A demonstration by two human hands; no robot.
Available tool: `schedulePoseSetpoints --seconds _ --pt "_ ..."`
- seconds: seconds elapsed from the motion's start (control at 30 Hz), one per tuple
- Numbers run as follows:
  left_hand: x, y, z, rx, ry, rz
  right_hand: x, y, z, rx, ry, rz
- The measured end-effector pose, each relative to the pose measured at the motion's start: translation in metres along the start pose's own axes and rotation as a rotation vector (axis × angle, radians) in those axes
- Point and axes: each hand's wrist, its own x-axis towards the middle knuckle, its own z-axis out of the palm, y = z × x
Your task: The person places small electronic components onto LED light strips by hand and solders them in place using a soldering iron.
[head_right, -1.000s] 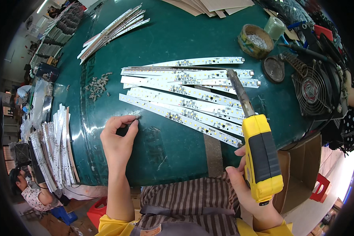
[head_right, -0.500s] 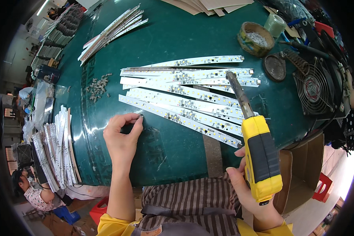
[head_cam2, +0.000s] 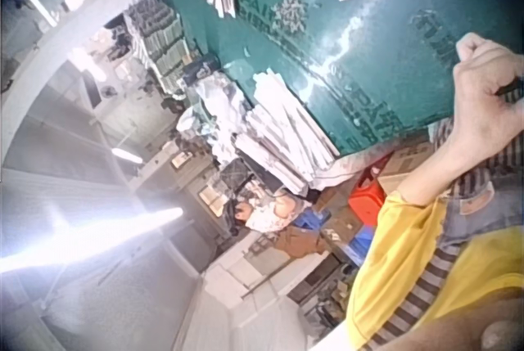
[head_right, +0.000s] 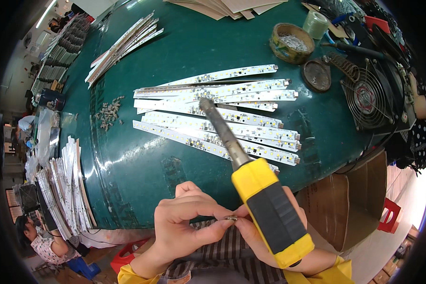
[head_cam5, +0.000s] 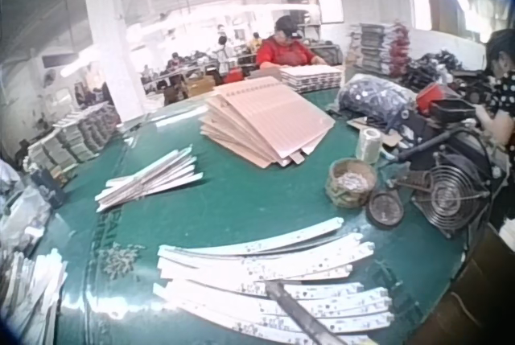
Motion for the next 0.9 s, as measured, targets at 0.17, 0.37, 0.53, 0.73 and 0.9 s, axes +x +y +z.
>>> schedulePoseSetpoints --seconds 0.17,0.37,0.53,0.73,0.9 --pt "0.001 -0.001 -0.002 -0.002 0.004 0.002 0.002 -0.009 0.0 0.051 -0.019 0.098" --pt "0.001 0.002 -0.01 0.103 -0.025 0.11 0.0 -0.01 -0.002 0.198 -0.078 0.118" --pt "0.003 0.001 -0.013 0.124 -0.062 0.197 0.002 -0.022 -0.008 0.343 -0.167 0.231" --pt "0.001 0.0 -0.003 0.141 0.075 0.232 -0.002 -0.021 -0.001 0.405 0.035 0.199" --pt "0.003 0.0 -0.002 0.185 0.107 0.28 -0.002 -0.018 0.001 0.501 0.086 0.206"
